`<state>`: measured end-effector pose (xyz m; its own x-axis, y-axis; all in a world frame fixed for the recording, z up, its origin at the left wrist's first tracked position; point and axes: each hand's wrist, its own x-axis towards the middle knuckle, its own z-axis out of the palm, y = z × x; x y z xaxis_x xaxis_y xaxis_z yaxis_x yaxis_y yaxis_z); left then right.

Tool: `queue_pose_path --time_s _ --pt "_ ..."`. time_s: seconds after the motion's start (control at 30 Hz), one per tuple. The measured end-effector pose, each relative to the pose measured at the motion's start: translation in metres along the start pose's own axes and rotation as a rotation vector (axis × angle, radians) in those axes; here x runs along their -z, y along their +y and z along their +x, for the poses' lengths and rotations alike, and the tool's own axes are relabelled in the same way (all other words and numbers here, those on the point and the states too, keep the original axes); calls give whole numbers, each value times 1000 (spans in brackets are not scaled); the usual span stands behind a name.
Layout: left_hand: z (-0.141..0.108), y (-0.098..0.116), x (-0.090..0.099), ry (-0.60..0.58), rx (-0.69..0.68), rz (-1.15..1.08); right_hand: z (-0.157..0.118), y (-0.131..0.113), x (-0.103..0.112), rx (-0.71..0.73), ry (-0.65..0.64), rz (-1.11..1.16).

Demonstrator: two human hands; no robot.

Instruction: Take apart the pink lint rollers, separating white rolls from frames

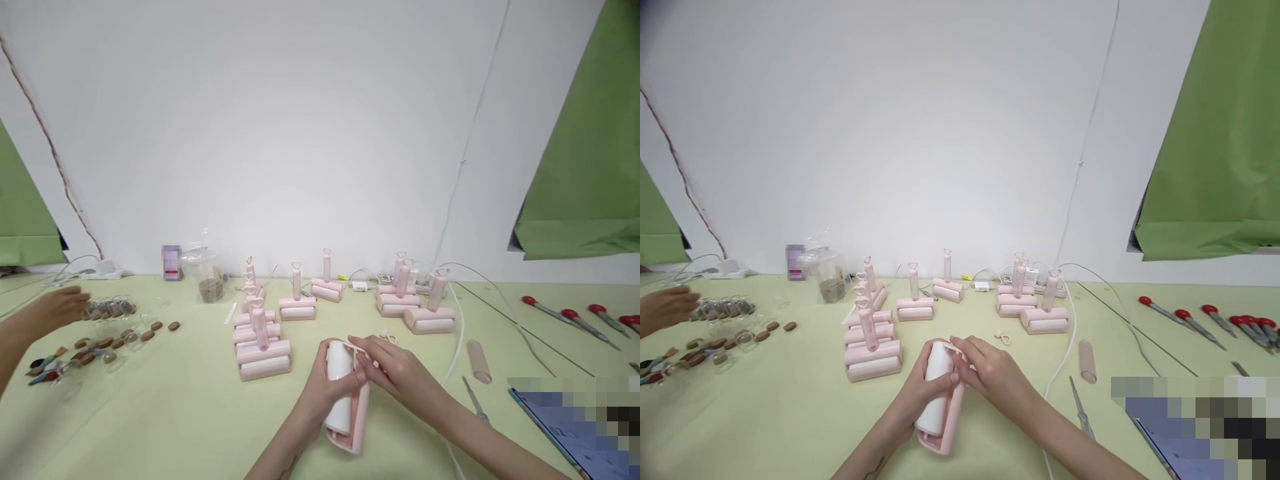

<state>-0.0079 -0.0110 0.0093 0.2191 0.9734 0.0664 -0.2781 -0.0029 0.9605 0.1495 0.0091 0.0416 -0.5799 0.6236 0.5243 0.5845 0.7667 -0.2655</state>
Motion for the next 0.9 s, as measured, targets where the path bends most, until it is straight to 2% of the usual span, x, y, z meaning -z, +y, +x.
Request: queue_pose_path --time_s 0.07,0.17,0.23,0.3,0.5,0.63,0.9 --pt "-3 0 3 -50 9 151 -6 1 6 4 -114 -4" --pt "-11 1 11 -89 18 488 -11 -2 12 18 -297 -150" --pt "-17 2 15 -108 10 695 -11 -7 12 41 -406 -252" --pt "-22 4 17 -155 -9 807 -11 -14 9 71 -479 -271" --pt "-25 12 18 -319 -30 979 -9 -22 4 141 -564 -232" --pt "-25 17 17 -370 -22 1089 -12 -19 6 169 -596 -189" --pt "-31 16 21 -454 -94 1083 -13 -15 2 140 -553 81"
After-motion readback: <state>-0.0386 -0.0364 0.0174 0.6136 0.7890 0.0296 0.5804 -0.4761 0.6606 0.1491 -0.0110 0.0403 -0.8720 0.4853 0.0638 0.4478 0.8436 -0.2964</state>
